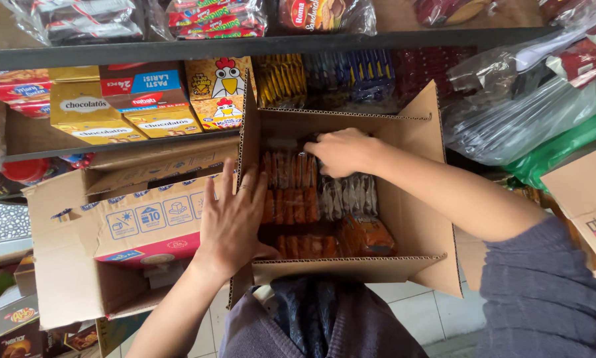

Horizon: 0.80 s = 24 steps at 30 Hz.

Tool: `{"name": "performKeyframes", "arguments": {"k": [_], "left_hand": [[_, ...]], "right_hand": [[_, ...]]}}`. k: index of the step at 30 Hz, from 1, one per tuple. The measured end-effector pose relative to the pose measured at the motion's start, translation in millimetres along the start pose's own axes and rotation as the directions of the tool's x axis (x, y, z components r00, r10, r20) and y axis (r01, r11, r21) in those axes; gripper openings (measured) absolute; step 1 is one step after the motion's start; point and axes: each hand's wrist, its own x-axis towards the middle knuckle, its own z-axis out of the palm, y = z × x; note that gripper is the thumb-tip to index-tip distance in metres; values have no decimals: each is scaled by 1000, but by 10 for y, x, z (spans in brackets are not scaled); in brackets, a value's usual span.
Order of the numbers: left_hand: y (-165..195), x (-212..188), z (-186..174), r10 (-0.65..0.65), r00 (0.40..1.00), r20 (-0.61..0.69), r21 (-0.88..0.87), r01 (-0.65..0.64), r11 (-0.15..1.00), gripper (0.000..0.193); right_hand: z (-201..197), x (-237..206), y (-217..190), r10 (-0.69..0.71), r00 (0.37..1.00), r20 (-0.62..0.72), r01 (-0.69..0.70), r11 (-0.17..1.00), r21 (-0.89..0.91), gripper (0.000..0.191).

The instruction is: The person unpacks cardboard boxes and places packaged snack items onto store shelves. They handle multiple snack packages, arranging them in rows on the shelves and restocking from the boxes below.

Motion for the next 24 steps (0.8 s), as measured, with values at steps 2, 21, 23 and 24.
{"name": "performKeyframes", "arguments": {"k": [2, 21, 23, 24], "left_hand": [[24, -63, -3, 7, 999, -35, 82, -5, 997, 151], [111, -438, -11, -15, 992, 127, -8, 16, 1000, 158], [109, -430, -22, -15, 991, 133, -16, 18, 1000, 157], [108, -427, -26, -14, 992, 124, -15, 16, 1000, 157]], "right_hand": [[129, 254, 13, -11, 1000, -5, 11, 1000, -26, 68], [978, 1731, 186, -76, 995, 59, 81, 992, -100, 53], [968, 1729, 198, -89, 996, 25, 91, 992, -89, 54], [969, 1729, 195, -94, 995, 26, 96, 990, -99, 54]]}}
